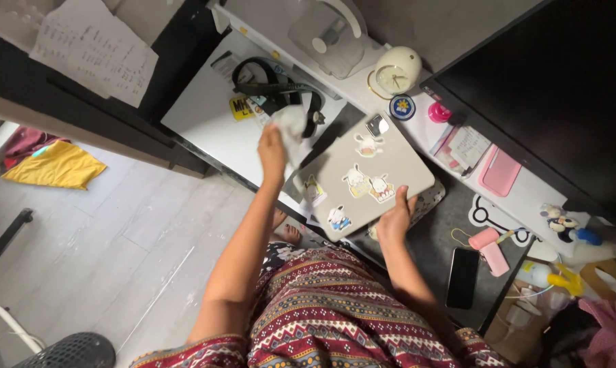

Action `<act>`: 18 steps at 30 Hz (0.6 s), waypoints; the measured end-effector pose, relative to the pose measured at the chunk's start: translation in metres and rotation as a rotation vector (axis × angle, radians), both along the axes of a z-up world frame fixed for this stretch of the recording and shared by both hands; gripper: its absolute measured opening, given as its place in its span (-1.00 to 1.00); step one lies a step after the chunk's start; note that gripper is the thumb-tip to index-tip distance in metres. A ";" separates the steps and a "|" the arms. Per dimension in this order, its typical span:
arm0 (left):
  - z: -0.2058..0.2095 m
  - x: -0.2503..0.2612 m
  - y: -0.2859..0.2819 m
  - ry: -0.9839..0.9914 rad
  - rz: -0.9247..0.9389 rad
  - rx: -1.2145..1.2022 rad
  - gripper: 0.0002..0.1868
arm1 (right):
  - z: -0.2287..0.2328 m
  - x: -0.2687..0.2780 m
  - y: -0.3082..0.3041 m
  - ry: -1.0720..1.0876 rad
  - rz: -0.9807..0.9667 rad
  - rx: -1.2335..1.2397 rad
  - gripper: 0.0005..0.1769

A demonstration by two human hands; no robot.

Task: The recorder is cleaning and organizing items on a desk and shelf area, including wiping surfaces and rearranging objects.

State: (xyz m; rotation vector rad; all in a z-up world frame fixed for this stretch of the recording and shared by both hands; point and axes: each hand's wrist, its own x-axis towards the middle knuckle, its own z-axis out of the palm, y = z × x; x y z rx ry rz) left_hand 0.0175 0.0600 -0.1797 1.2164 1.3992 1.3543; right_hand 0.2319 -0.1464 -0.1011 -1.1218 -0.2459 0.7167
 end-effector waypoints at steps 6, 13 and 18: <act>0.047 -0.060 -0.018 -0.480 -0.047 -0.455 -0.56 | -0.104 0.033 -0.014 0.345 0.014 -0.085 -0.41; 0.043 -0.093 0.020 -0.692 -0.143 -0.534 -0.61 | -0.168 0.057 -0.009 0.444 0.175 -0.062 -0.29; 0.019 -0.085 0.102 -0.327 -0.113 -0.294 -0.62 | -0.148 0.068 -0.016 0.430 0.158 -0.327 -0.28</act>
